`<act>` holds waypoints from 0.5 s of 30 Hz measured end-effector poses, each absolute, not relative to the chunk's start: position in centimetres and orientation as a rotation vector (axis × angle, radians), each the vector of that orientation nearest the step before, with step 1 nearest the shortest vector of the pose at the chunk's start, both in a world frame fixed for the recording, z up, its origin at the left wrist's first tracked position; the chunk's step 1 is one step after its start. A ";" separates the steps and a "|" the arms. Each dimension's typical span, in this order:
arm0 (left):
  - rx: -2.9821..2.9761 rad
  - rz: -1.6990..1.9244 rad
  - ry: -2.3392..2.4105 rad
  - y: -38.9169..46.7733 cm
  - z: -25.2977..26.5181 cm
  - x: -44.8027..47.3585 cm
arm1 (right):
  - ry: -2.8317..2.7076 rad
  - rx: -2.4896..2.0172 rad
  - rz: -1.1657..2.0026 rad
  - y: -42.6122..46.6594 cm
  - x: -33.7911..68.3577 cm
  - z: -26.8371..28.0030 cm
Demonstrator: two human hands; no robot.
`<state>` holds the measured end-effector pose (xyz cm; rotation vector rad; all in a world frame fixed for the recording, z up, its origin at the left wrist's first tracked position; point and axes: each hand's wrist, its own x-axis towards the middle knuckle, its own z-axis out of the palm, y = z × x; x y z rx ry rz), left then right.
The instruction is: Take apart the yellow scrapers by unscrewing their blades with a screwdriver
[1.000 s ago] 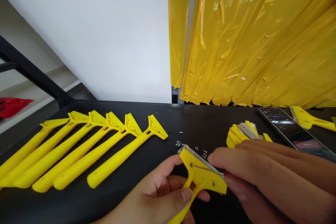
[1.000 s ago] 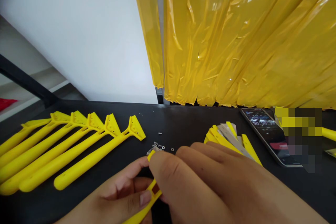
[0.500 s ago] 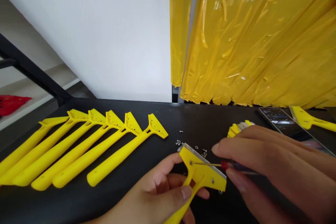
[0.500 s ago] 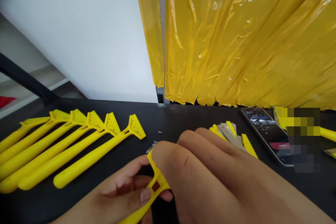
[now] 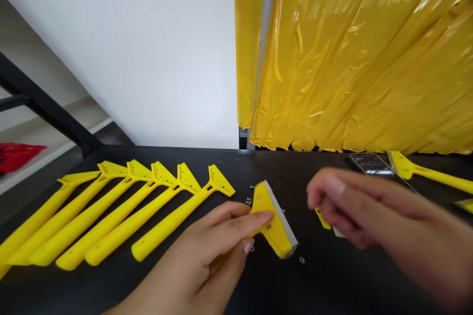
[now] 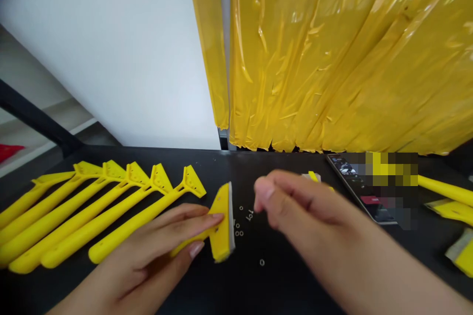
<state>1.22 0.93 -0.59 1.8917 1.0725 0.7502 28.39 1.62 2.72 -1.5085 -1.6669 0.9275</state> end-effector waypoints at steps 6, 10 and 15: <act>2.582 0.665 1.251 1.6 -2.4 0.1 | -1.643 -1.617 1.582 0.6 25.3 -0.9; 2.649 0.616 1.238 1.2 -2.8 0.3 | -1.568 -1.483 1.705 0.8 25.6 -1.6; 2.635 0.584 1.237 1.4 -2.3 0.4 | -1.617 -1.481 1.653 1.5 27.6 -0.6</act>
